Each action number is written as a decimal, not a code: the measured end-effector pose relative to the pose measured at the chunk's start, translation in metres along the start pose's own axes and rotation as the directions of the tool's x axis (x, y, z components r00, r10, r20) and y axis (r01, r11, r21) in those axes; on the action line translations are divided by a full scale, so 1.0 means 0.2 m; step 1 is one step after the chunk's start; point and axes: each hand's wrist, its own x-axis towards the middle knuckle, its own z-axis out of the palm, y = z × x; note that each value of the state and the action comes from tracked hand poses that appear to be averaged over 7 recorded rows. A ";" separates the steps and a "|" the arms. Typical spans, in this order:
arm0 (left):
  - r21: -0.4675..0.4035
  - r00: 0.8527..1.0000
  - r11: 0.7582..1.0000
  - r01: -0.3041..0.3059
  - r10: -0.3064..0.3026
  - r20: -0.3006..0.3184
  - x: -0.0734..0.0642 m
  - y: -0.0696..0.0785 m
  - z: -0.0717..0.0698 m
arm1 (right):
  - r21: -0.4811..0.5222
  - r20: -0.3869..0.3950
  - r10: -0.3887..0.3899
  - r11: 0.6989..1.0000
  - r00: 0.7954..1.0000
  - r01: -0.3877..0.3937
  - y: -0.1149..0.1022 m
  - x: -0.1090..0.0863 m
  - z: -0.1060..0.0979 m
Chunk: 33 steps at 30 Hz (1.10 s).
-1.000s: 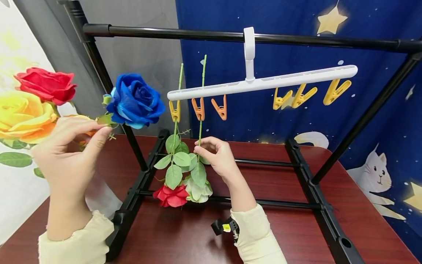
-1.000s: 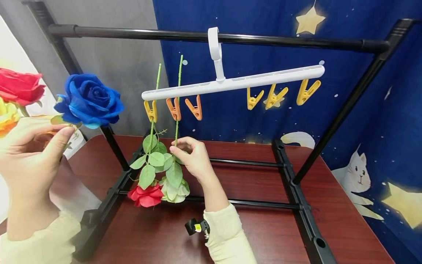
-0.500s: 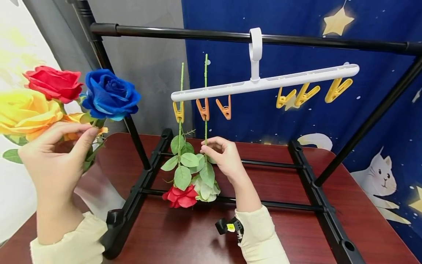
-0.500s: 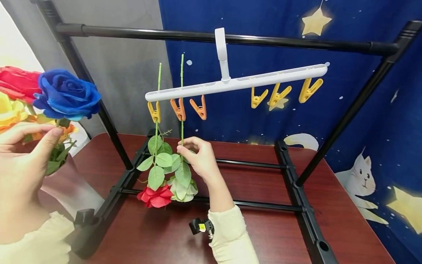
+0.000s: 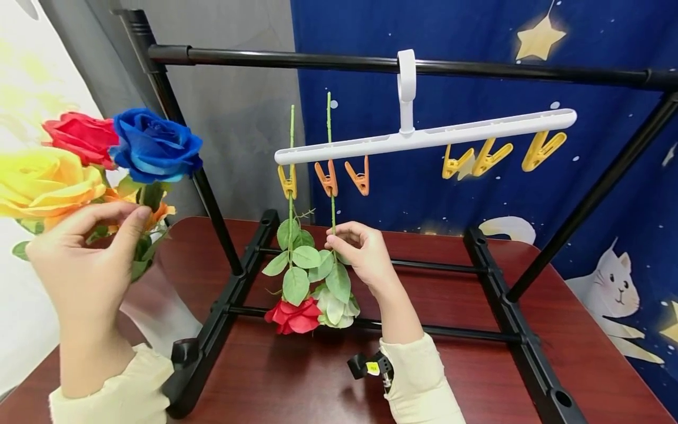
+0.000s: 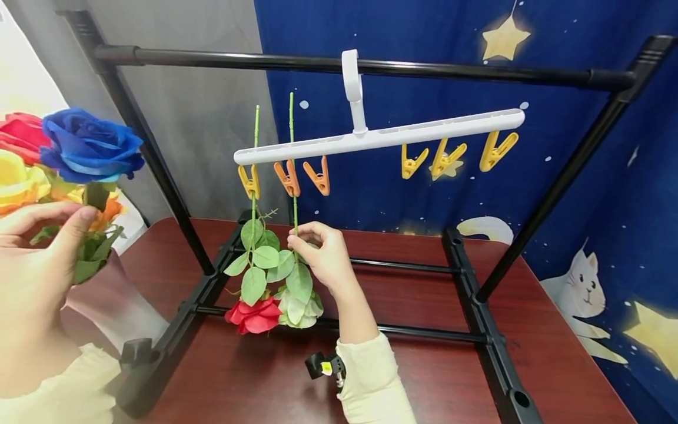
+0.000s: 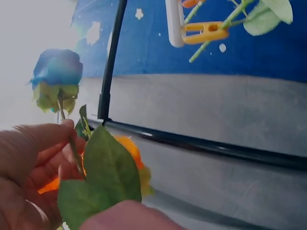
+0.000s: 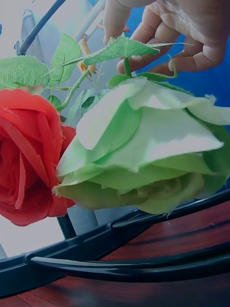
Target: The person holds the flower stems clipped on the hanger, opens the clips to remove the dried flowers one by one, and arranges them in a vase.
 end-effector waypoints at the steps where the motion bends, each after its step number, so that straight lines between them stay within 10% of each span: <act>1: 0.053 1.000 0.999 0.006 -0.007 0.010 0.00 -0.01 0.00 | -0.005 0.000 0.001 1.000 1.000 -0.001 0.00 0.00 0.00; 22: 0.447 0.966 0.887 -0.116 -0.005 0.260 0.02 -0.09 -0.08 | -0.029 0.008 0.003 1.000 1.000 -0.002 0.01 0.00 -0.03; 33: 0.361 0.991 0.931 -0.060 0.014 0.130 0.01 -0.02 -0.09 | -0.070 0.009 -0.007 0.997 1.000 0.008 0.00 0.00 -0.04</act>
